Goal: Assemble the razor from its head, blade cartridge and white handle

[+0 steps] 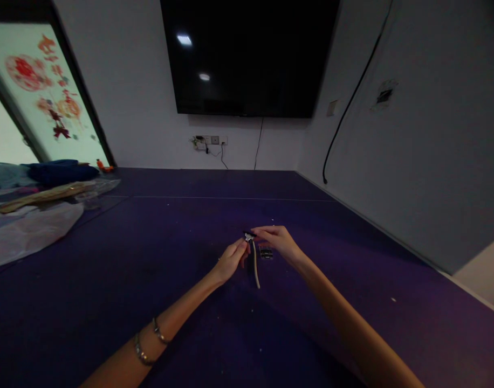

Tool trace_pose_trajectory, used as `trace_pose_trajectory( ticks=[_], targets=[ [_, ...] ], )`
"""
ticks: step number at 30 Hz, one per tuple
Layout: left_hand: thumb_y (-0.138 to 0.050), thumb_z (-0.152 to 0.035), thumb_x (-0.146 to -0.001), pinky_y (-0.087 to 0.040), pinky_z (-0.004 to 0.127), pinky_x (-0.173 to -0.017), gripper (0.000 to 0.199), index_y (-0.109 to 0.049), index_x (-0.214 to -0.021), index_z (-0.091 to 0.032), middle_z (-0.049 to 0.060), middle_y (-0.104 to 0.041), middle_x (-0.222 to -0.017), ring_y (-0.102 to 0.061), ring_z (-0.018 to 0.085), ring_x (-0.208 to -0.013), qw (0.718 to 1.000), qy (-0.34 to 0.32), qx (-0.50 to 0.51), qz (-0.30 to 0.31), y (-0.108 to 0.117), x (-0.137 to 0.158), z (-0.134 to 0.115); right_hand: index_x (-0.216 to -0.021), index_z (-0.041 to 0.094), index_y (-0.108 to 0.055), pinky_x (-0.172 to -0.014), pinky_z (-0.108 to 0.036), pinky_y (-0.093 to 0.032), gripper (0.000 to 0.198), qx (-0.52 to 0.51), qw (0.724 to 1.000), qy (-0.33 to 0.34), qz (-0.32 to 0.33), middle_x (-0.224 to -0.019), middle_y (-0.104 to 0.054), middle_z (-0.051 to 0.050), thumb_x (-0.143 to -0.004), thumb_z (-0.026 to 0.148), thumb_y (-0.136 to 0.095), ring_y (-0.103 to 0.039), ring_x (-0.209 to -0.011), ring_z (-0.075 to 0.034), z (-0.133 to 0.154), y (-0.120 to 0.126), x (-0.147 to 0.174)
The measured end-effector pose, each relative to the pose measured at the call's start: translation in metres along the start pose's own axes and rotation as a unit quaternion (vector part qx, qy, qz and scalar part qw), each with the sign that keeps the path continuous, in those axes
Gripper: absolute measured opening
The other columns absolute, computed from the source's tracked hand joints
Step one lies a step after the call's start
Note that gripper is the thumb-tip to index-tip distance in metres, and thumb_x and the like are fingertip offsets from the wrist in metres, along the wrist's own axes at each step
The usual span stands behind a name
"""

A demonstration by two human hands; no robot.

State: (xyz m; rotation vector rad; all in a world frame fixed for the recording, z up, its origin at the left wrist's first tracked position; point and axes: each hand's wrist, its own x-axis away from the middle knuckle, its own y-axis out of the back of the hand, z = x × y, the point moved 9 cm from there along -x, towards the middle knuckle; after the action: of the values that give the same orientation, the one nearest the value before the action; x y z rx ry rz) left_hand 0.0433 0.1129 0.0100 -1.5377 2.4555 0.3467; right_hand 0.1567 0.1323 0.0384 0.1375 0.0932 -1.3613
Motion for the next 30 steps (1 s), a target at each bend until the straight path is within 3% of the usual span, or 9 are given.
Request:
trace_pose_trajectory(
  ticks=[8, 20, 25, 28, 30],
  targets=[
    [-0.04, -0.056, -0.084, -0.034, 0.021, -0.049, 0.043, -0.053, -0.087, -0.015, -0.002, -0.041, -0.064, -0.038, 0.01, -0.054, 1.0, 0.012, 0.002, 0.0, -0.005, 0.003, 0.002, -0.081, 0.016, -0.073, -0.072, -0.032, -0.048, 0.028, -0.061, 0.998, -0.028, 0.005, -0.077, -0.07, -0.006, -0.063, 0.038, -0.072, -0.063, -0.071, -0.016, -0.007, -0.004, 0.006],
    [-0.041, -0.053, -0.085, -0.034, 0.02, -0.047, 0.04, -0.049, -0.077, -0.015, -0.004, -0.039, -0.061, -0.037, 0.008, -0.052, 1.0, -0.005, 0.011, -0.015, -0.002, 0.004, -0.005, -0.082, 0.013, -0.073, -0.069, -0.028, -0.048, 0.03, -0.09, 0.994, -0.053, -0.016, -0.076, -0.07, -0.006, -0.062, 0.036, -0.072, -0.063, -0.068, -0.014, -0.019, 0.0, 0.003],
    [-0.04, -0.051, -0.086, -0.037, 0.02, -0.046, 0.038, -0.05, -0.075, -0.016, -0.006, -0.035, -0.054, -0.037, 0.007, -0.046, 0.998, -0.021, 0.031, -0.046, 0.01, 0.0, -0.017, -0.081, 0.015, -0.073, -0.069, -0.03, -0.05, 0.022, 0.078, 0.995, 0.017, -0.057, -0.077, -0.072, -0.006, -0.067, 0.031, -0.065, -0.065, -0.071, -0.018, -0.029, 0.012, -0.016],
    [-0.039, -0.051, -0.085, -0.037, 0.019, -0.043, 0.038, -0.05, -0.076, -0.016, -0.006, -0.036, -0.053, -0.037, 0.007, -0.044, 0.996, -0.028, 0.058, -0.063, 0.018, -0.003, -0.023, -0.085, 0.016, -0.072, -0.072, -0.028, -0.049, 0.019, 0.217, 0.97, 0.082, -0.067, -0.083, -0.072, -0.006, -0.072, 0.025, -0.061, -0.066, -0.077, -0.018, -0.031, 0.001, -0.03],
    [-0.039, -0.051, -0.085, -0.037, 0.018, -0.041, 0.038, -0.05, -0.076, -0.016, -0.006, -0.038, -0.053, -0.037, 0.007, -0.043, 0.994, -0.033, 0.077, -0.076, 0.024, -0.006, -0.026, -0.093, 0.018, -0.071, -0.072, -0.025, -0.047, 0.022, 0.318, 0.942, 0.09, -0.059, -0.088, -0.072, -0.005, -0.076, 0.024, -0.057, -0.065, -0.08, -0.017, -0.035, -0.013, -0.039]
  ],
)
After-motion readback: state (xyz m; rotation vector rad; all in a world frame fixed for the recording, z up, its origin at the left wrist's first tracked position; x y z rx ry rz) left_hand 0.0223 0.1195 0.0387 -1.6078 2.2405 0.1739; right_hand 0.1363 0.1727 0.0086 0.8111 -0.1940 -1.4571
